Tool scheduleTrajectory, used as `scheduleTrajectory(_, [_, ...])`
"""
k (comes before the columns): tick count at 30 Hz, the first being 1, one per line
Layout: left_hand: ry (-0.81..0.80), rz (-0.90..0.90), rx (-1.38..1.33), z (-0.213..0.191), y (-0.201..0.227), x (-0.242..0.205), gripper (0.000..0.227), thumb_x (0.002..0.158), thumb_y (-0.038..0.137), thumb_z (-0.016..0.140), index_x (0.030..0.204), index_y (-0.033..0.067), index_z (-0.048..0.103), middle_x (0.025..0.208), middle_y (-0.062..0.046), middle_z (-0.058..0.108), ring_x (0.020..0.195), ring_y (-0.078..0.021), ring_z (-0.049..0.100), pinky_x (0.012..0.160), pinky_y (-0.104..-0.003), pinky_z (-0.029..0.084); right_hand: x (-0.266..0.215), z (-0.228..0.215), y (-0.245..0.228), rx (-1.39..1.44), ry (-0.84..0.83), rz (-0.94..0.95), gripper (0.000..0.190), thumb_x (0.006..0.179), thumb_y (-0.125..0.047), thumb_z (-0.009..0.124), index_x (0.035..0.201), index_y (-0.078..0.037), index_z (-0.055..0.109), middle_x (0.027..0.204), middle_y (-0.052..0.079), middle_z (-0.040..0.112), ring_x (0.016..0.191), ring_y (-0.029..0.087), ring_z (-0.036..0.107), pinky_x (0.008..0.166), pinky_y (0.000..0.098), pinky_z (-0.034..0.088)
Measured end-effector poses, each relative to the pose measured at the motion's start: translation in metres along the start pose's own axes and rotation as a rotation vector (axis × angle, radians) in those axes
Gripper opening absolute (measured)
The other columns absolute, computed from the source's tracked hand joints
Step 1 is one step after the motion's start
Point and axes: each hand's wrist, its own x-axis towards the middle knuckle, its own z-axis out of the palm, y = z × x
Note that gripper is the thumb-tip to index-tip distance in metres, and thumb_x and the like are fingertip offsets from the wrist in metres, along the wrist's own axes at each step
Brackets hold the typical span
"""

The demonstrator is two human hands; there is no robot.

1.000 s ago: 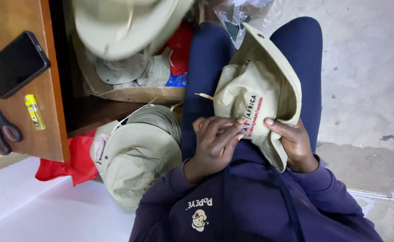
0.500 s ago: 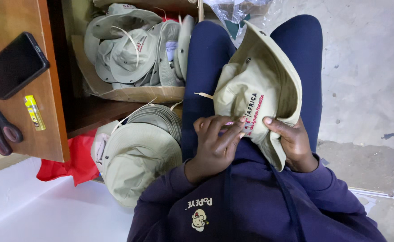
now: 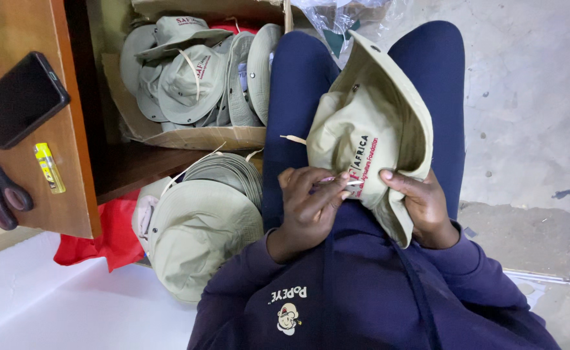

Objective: The person uses a lighter to burn loose threads on the embroidery of several bucket hats and removes paper backing from the inside of the hats.

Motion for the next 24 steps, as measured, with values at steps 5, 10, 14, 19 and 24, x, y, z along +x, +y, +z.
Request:
scheduleTrajectory(5, [-0.028,-0.004,0.058,0.000,0.001,-0.001,0.029,0.096,0.015,0.077,0.125,0.0113,0.079,0.101,-0.011,0.068,0.088,-0.0323,0.067,0.086,-0.047,0.045,0.001,-0.004,0.001,-0.027,0.006,-0.006,0.043,0.085,0.000,0.073,0.128,0.001,0.065,0.108,0.015,0.074,0.104,0.030,0.076,0.092,0.0509,0.063])
scheduleTrajectory(10, [-0.039,0.006,0.049,0.006,-0.003,-0.008,0.028,0.095,0.010,0.079,0.122,0.0132,0.080,0.098,-0.010,0.069,0.087,-0.0311,0.068,0.088,-0.047,0.043,0.001,-0.013,0.015,-0.019,0.000,0.022,0.044,0.085,0.004,0.073,0.128,0.001,0.066,0.110,0.016,0.075,0.106,0.030,0.075,0.092,0.0528,0.062])
scheduleTrajectory(14, [-0.076,0.010,0.041,0.003,-0.002,-0.003,0.023,0.095,0.010,0.079,0.118,0.0138,0.080,0.094,-0.011,0.070,0.083,-0.0314,0.069,0.088,-0.046,0.043,0.001,-0.015,0.018,-0.027,-0.055,0.049,0.049,0.083,0.006,0.071,0.131,0.002,0.066,0.119,0.019,0.075,0.116,0.034,0.072,0.097,0.0568,0.059])
scheduleTrajectory(19, [-0.133,-0.235,-0.255,-0.020,-0.013,0.011,0.022,0.103,0.024,0.069,0.119,0.0110,0.078,0.088,-0.011,0.074,0.073,-0.0286,0.073,0.074,-0.042,0.054,0.008,-0.040,0.027,0.033,-0.091,0.073,0.054,0.077,0.009,0.071,0.131,0.006,0.064,0.118,0.023,0.075,0.110,0.040,0.075,0.099,0.0618,0.058])
scheduleTrajectory(24, [-0.236,-0.563,-0.588,-0.030,-0.013,0.007,0.026,0.106,0.025,0.061,0.116,0.0041,0.073,0.070,-0.012,0.072,0.054,-0.0197,0.070,0.055,-0.033,0.055,0.020,-0.042,0.018,0.211,-0.126,0.161,0.057,0.074,0.010,0.070,0.130,0.007,0.065,0.115,0.027,0.076,0.106,0.047,0.076,0.097,0.0676,0.055])
